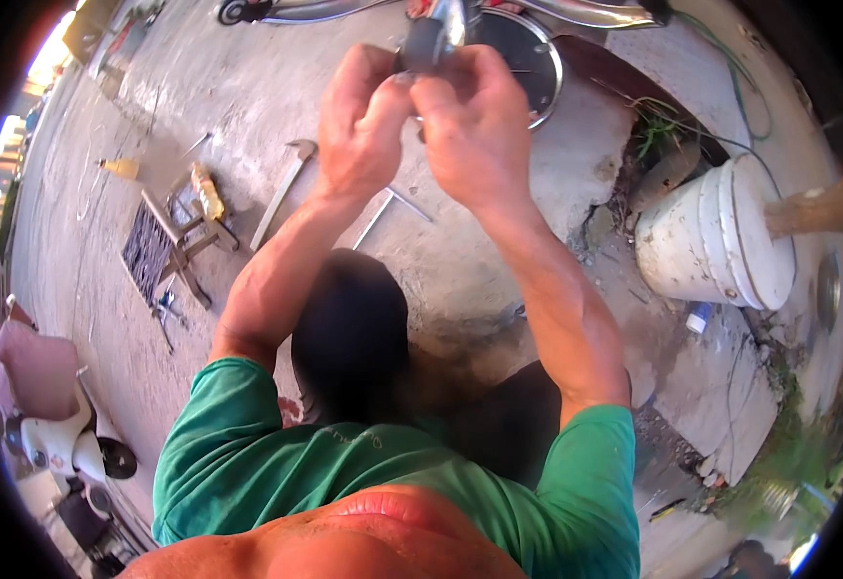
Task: The person replaces a caster wheel on an office chair base and then uses a T-handle wrench to tighten a central bolt on the underside of the base.
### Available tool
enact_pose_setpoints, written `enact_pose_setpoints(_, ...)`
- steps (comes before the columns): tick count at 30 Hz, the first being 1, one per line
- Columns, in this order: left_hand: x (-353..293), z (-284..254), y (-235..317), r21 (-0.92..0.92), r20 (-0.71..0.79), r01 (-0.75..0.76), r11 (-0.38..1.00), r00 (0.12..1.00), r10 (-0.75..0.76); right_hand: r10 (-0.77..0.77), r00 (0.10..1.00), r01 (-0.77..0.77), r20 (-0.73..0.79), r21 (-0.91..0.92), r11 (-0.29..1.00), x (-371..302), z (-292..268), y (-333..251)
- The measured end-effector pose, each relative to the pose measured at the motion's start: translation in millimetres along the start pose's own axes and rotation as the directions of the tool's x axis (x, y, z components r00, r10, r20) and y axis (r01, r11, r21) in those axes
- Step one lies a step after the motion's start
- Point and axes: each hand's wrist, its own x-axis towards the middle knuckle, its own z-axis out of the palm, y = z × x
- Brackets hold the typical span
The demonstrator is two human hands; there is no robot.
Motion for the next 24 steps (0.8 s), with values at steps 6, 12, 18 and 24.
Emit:
enact_pose_setpoints(6, -10, 2, -8, -0.149, 0.012, 0.053, 0.987, 0.999, -0.051, -0.036, 0.998, 0.038, 0.052, -0.053, 0.998, -1, -6, 5)
enact_pose_setpoints(12, -10, -8, -16, -0.075, 0.0, 0.022, 0.997, 1.0, -0.022, -0.04, 0.997, 0.048, 0.059, -0.145, 0.988, 2, -5, 6)
enact_pose_setpoints(18, -13, -3, -17, -0.142, 0.023, 0.02, 0.99, 1.0, -0.017, -0.022, 0.999, 0.026, 0.048, -0.076, 0.997, -4, -4, -5)
enact_pose_setpoints(24, -13, -18, -13, -0.197, 0.098, 0.069, 0.978, 0.994, -0.05, -0.032, 0.998, 0.039, 0.059, -0.119, 0.992, -6, 2, -7)
